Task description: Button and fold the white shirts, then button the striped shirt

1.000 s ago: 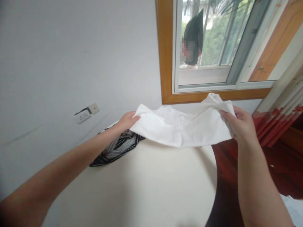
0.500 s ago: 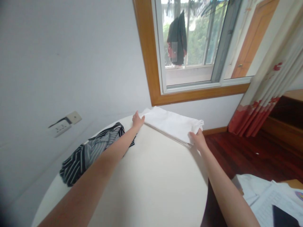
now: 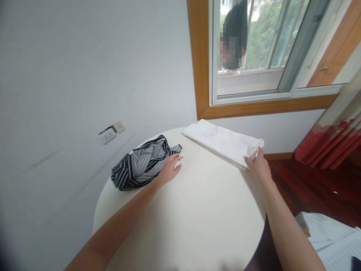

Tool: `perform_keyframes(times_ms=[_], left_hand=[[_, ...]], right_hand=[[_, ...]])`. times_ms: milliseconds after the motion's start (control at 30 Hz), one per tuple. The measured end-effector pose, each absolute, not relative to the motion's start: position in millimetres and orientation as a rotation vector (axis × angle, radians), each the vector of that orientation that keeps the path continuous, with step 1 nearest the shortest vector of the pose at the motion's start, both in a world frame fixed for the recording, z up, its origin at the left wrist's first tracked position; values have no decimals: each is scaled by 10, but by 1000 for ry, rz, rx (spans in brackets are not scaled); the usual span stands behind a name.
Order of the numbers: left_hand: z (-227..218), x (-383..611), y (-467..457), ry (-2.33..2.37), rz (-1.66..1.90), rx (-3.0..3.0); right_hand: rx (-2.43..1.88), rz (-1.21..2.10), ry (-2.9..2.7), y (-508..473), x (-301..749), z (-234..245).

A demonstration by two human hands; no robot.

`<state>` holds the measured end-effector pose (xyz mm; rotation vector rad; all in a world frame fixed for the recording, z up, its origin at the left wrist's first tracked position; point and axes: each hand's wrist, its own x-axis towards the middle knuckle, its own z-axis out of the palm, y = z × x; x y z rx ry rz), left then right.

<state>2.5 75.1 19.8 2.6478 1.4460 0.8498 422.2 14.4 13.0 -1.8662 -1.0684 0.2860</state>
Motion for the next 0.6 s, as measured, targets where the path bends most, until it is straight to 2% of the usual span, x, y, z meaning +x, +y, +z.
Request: perform_keyframes(times_ms=[100, 200, 400, 600], left_hand=[[273, -269, 610, 1669, 765, 2684], [311, -525, 554, 1872, 678, 2652], [332, -889, 469, 2131, 623, 2549], [396, -1300, 452, 2420, 905, 2372]], right_hand=[[-1979, -167, -1248, 128, 4053, 235], [-1863, -314, -1461, 169, 3671, 425], [-1664, -33, -2094, 307, 2570, 592], [-1335, 131, -2387, 468, 1569, 256]])
